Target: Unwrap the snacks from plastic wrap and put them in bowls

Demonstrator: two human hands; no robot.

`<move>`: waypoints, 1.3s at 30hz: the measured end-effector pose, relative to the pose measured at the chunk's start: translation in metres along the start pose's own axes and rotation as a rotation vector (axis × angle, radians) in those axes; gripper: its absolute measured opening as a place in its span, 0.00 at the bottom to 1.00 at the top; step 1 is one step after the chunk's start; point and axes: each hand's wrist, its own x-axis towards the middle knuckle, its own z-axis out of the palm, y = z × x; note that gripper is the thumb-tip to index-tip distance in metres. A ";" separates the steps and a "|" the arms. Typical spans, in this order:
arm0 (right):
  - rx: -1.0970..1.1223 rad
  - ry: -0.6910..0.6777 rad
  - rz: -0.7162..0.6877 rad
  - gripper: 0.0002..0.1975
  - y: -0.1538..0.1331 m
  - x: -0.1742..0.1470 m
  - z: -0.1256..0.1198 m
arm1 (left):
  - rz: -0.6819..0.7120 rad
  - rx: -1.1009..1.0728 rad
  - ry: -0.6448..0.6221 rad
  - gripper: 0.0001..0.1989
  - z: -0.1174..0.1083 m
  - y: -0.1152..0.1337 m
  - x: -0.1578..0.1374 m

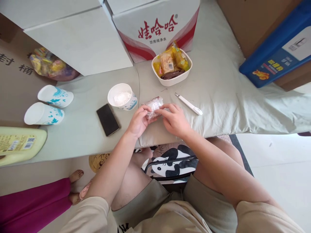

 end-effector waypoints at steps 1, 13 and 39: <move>-0.006 -0.005 0.008 0.22 0.001 0.000 -0.001 | 0.022 0.037 0.041 0.13 -0.001 -0.001 0.001; -0.440 -0.048 0.629 0.14 0.051 0.002 -0.053 | 0.363 0.437 0.136 0.11 -0.016 -0.013 0.009; 0.673 -0.290 0.631 0.15 -0.010 0.005 -0.026 | 0.629 0.609 0.167 0.24 -0.019 -0.027 0.010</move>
